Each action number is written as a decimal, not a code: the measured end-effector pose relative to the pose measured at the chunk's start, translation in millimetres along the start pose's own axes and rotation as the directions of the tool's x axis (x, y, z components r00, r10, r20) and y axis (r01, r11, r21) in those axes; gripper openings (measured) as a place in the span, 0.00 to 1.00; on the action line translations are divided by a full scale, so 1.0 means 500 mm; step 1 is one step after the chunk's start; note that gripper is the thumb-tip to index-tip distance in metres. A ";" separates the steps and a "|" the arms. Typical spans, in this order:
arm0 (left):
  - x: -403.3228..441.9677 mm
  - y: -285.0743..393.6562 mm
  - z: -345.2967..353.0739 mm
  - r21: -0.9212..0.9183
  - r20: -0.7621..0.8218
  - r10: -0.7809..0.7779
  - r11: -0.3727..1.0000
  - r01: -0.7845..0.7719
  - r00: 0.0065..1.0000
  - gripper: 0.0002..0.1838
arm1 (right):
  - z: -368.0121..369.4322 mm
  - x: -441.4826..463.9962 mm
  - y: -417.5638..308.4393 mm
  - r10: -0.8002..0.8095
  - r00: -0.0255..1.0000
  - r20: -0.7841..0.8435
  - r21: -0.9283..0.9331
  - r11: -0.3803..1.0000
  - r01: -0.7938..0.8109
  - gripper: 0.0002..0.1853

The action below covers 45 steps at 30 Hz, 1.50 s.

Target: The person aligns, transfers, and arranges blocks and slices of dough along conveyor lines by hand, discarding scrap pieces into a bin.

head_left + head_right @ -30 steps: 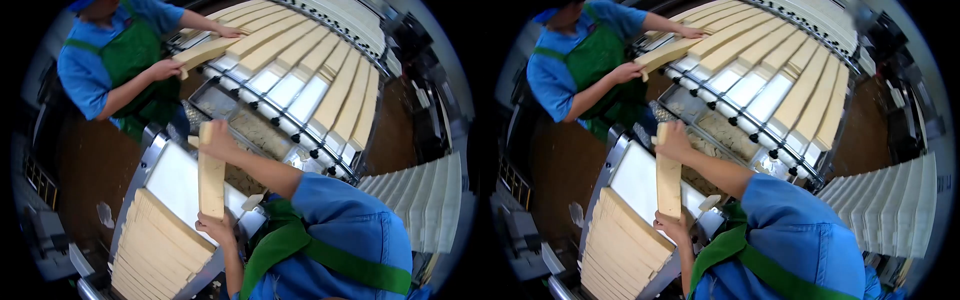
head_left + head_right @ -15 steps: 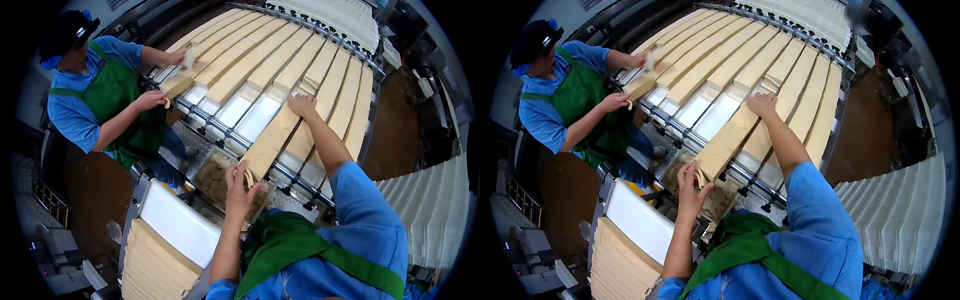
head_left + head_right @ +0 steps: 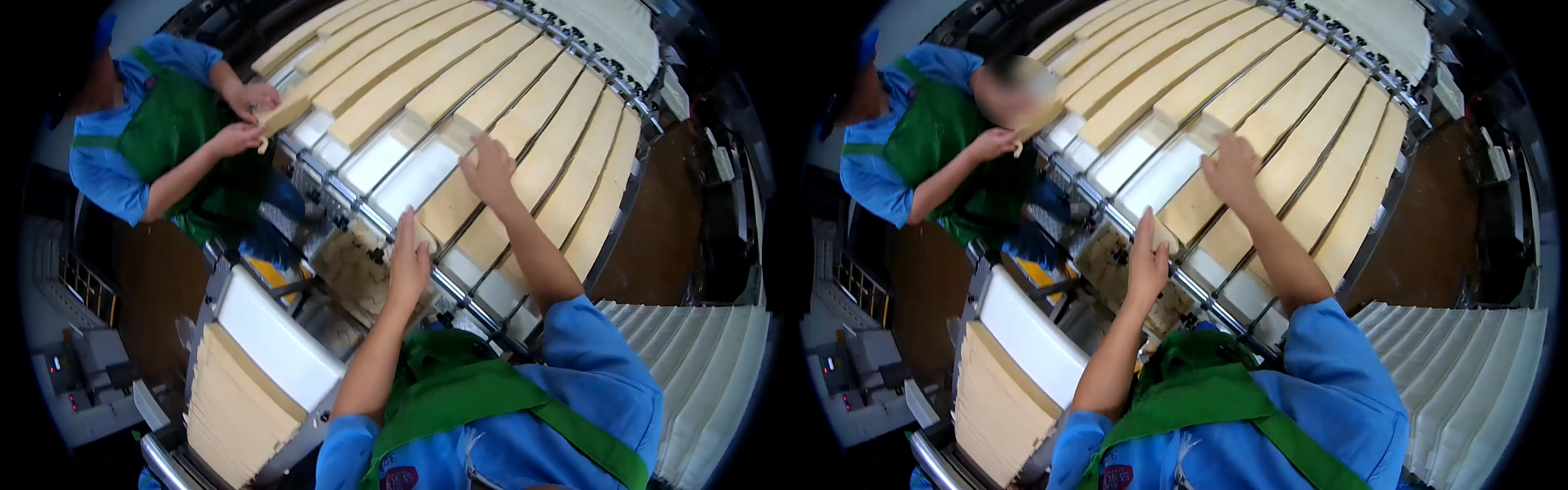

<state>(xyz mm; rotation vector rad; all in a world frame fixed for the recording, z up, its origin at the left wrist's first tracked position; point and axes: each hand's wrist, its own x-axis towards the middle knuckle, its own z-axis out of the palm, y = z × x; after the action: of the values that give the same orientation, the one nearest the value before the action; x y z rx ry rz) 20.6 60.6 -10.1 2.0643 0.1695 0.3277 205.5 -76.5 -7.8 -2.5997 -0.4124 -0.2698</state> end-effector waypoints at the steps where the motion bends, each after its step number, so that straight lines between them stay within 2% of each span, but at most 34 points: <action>1: -0.013 0.001 0.003 -0.033 -0.088 -0.056 0.998 0.053 0.995 0.34 | 0.018 -0.045 -0.012 -0.108 0.994 -0.010 0.188 0.976 0.108 0.25; 2: -0.024 0.043 -0.021 -0.144 -0.058 -0.262 0.957 0.251 0.963 0.35 | -0.008 -0.097 -0.052 -0.204 0.977 0.057 0.212 0.959 0.187 0.25; 3: -0.043 0.035 -0.024 -0.208 -0.137 -0.279 0.946 0.248 0.950 0.35 | -0.042 -0.141 -0.093 -0.298 0.947 0.120 0.246 0.933 0.263 0.25; 6: -0.096 0.025 -0.053 -0.361 -0.304 -0.402 0.888 0.286 0.864 0.35 | -0.053 -0.212 -0.140 -0.323 0.918 0.232 0.219 0.936 0.274 0.22; 7: -0.111 0.031 -0.059 -0.376 -0.407 -0.353 0.905 0.197 0.843 0.32 | -0.063 -0.222 -0.157 -0.304 0.915 0.266 0.197 0.946 0.257 0.19; 8: -0.128 0.033 -0.069 -0.378 -0.420 -0.370 0.901 0.211 0.829 0.32 | -0.057 -0.236 -0.165 -0.319 0.904 0.284 0.206 0.941 0.267 0.19; 9: -0.144 0.033 -0.081 -0.132 -0.434 -0.193 0.980 0.150 0.880 0.30 | -0.049 -0.249 -0.175 -0.262 0.834 0.486 0.496 0.868 -0.016 0.19; 10: -0.159 0.034 -0.094 0.121 -0.394 -0.015 0.990 0.069 0.919 0.28 | -0.043 -0.262 -0.186 -0.268 0.697 0.665 0.643 0.680 -0.352 0.20; 11: -0.167 0.043 -0.102 0.230 -0.389 0.078 0.973 0.015 0.918 0.25 | -0.052 -0.277 -0.215 -0.338 0.687 0.644 0.739 0.509 -0.442 0.23; 12: -0.175 0.053 -0.108 0.216 -0.398 0.125 0.976 -0.039 0.909 0.23 | -0.051 -0.288 -0.233 -0.350 0.673 0.652 0.735 0.511 -0.446 0.23; 14: -0.194 0.071 -0.123 0.058 -0.423 -0.036 0.996 0.067 0.906 0.22 | -0.046 -0.307 -0.262 -0.233 0.530 0.815 0.574 0.205 -0.793 0.20; 15: -0.207 0.060 -0.130 0.058 -0.437 -0.046 0.995 0.079 0.898 0.22 | -0.043 -0.315 -0.271 -0.201 0.523 0.828 0.557 0.200 -0.806 0.18; 17: -0.229 0.041 -0.145 -0.221 -0.460 -0.254 0.961 0.167 0.851 0.20 | -0.019 -0.333 -0.276 -0.232 0.534 0.813 0.579 0.224 -0.784 0.18; 18: -0.234 0.061 -0.161 -0.491 -0.445 -0.437 0.849 0.196 0.782 0.17 | -0.009 -0.342 -0.282 -0.253 0.556 0.791 0.608 0.235 -0.758 0.18; 19: -0.242 0.042 -0.166 -0.649 -0.478 -0.527 0.751 0.122 0.702 0.16 | 0.000 -0.355 -0.293 -0.167 0.597 0.785 0.620 0.183 -0.763 0.18; 20: -0.248 0.020 -0.176 -0.775 -0.486 -0.617 0.632 0.021 0.619 0.15 | 0.003 -0.360 -0.299 -0.172 0.589 0.790 0.613 0.193 -0.766 0.18; 21: -0.257 0.014 -0.202 -0.895 -0.398 -0.752 0.443 -0.043 0.526 0.15 | 0.006 -0.361 -0.304 -0.185 0.568 0.802 0.589 0.091 -0.803 0.18; 22: -0.265 0.003 -0.218 -0.896 -0.423 -0.772 0.434 -0.093 0.474 0.19 | 0.008 -0.362 -0.310 -0.199 0.547 0.813 0.556 -0.011 -0.831 0.19; 23: -0.279 -0.010 -0.230 -0.888 -0.435 -0.767 0.452 -0.083 0.472 0.21 | 0.005 -0.363 -0.318 -0.270 0.532 0.803 0.529 -0.092 -0.844 0.22; 26: -0.315 -0.043 -0.243 -0.883 -0.440 -0.774 0.466 -0.060 0.455 0.26 | -0.002 -0.367 -0.346 -0.393 0.548 0.739 0.580 -0.043 -0.813 0.26; 28: -0.335 -0.038 -0.256 -0.853 -0.424 -0.806 0.509 0.117 0.414 0.28 | 0.007 -0.372 -0.357 -0.463 0.524 0.715 0.565 -0.060 -0.823 0.24; 30: -0.359 -0.035 -0.261 -0.848 -0.450 -0.809 0.520 0.105 0.378 0.27 | 0.011 -0.380 -0.383 -0.408 0.542 0.735 0.631 0.121 -0.766 0.21; 31: -0.378 -0.036 -0.265 -0.809 -0.476 -0.785 0.568 0.154 0.397 0.26 | 0.011 -0.390 -0.404 -0.365 0.614 0.700 0.677 0.067 -0.733 0.17; 32: -0.398 -0.038 -0.272 -0.762 -0.505 -0.759 0.616 0.201 0.412 0.25 | 0.029 -0.386 -0.402 -0.382 0.601 0.702 0.670 0.069 -0.739 0.17; 33: -0.419 -0.039 -0.276 -0.728 -0.544 -0.740 0.650 0.217 0.395 0.24 | 0.063 -0.374 -0.386 -0.392 0.574 0.719 0.695 0.378 -0.612 0.22; 34: -0.452 -0.057 -0.277 -0.649 -0.605 -0.689 0.717 0.254 0.400 0.24 | 0.102 -0.376 -0.377 -0.402 0.549 0.733 0.655 0.637 -0.407 0.27; 35: -0.492 -0.079 -0.278 -0.468 -0.693 -0.605 0.792 0.393 0.392 0.25 | 0.144 -0.397 -0.378 -0.410 0.738 0.536 0.692 0.714 -0.105 0.37; 36: -0.530 -0.089 -0.287 -0.267 -0.763 -0.511 0.807 0.526 0.397 0.26 | 0.135 -0.404 -0.415 -0.442 0.786 0.432 0.504 0.841 0.195 0.42; 37: -0.569 -0.094 -0.295 -0.054 -0.803 -0.424 0.751 0.658 0.418 0.29 | 0.164 -0.409 -0.434 -0.460 0.775 0.434 0.498 0.839 0.219 0.41; 39: -0.638 -0.106 -0.305 -0.029 -0.830 -0.479 0.550 0.835 0.286 0.37 | 0.227 -0.432 -0.495 -0.500 0.748 0.437 0.513 0.821 0.249 0.40; 40: -0.669 -0.118 -0.309 -0.028 -0.834 -0.496 0.472 0.881 0.240 0.40 | 0.258 -0.439 -0.538 -0.577 0.673 0.462 0.485 0.800 0.353 0.38; 41: -0.690 -0.126 -0.316 -0.033 -0.846 -0.484 0.464 0.885 0.223 0.40 | 0.285 -0.446 -0.582 -0.640 0.595 0.487 0.453 0.767 0.455 0.37; 43: -0.722 -0.142 -0.326 -0.179 -0.805 -0.578 0.453 0.873 0.134 0.45 | 0.329 -0.480 -0.695 -0.638 0.563 0.525 0.416 0.770 0.484 0.34; 45: -0.742 -0.167 -0.328 -0.178 -0.808 -0.561 0.519 0.836 0.177 0.46 | 0.380 -0.509 -0.800 -0.669 0.527 0.524 0.371 0.737 0.566 0.35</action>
<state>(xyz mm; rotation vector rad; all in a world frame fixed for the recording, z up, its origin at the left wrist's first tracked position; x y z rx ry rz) -381.3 143.5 -66.2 1.6827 1.8578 0.6348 -145.4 290.6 -63.3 -2.2043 -1.5595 0.4345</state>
